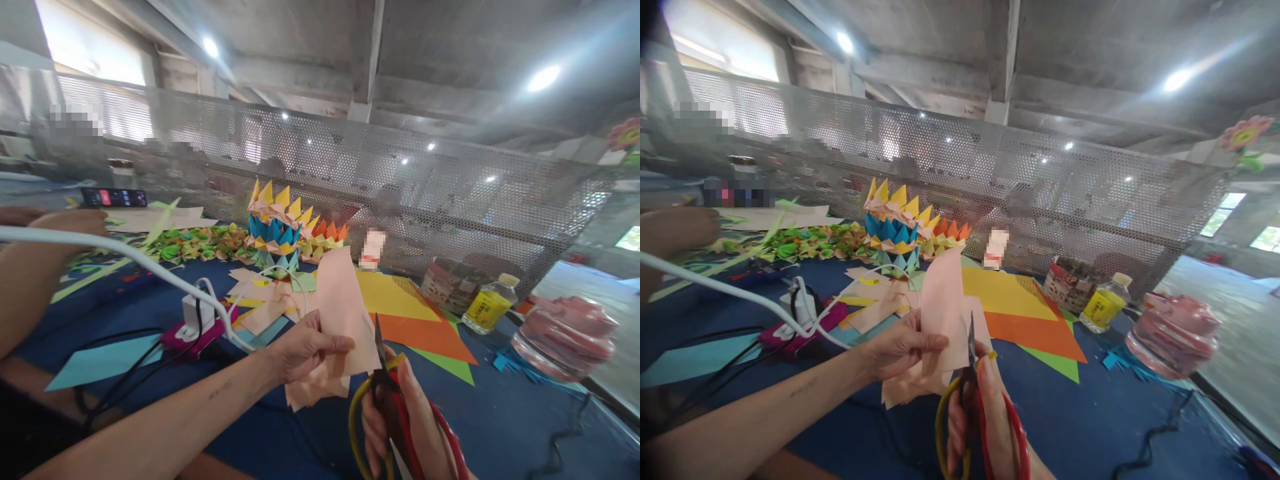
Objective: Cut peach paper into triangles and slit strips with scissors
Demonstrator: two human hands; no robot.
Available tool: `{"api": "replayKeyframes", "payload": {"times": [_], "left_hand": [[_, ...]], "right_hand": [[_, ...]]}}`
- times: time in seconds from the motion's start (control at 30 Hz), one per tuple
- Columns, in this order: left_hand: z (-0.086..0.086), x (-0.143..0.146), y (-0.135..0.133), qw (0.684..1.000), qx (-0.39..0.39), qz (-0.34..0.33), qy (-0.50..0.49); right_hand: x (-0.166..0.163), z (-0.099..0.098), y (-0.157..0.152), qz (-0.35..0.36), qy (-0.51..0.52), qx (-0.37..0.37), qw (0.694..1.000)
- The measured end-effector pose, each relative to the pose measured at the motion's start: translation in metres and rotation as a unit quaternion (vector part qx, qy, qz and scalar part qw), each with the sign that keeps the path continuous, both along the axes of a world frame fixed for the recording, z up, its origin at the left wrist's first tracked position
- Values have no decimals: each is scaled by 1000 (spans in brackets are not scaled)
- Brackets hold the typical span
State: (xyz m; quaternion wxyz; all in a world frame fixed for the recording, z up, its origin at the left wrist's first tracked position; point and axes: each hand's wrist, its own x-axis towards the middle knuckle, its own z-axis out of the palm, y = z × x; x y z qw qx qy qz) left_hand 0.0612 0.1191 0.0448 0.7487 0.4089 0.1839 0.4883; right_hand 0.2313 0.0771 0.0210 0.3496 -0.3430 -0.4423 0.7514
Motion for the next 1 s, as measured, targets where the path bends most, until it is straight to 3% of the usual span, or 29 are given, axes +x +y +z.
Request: {"api": "replayKeyframes", "payload": {"times": [0.23,0.37,0.53,0.67,0.83,1.0], "left_hand": [[4,1,-1,1000,-6,7,-7],[4,1,-2,1000,-7,4,-8],[0,0,-1,1000,-13,6,-16],[-3,1,1,1000,-10,13,-21],[-2,1,2,999,-23,5,-31],[4,-6,7,991,-118,43,-54]], "right_hand": [[-3,14,-13,-107,-44,40,992],[-7,15,-15,-133,-41,61,988],[-6,6,-10,-118,-23,108,987],[-9,14,-11,-113,-85,154,978],[-13,21,-12,-139,-107,149,973],[-13,18,-13,-132,-136,162,968]]}}
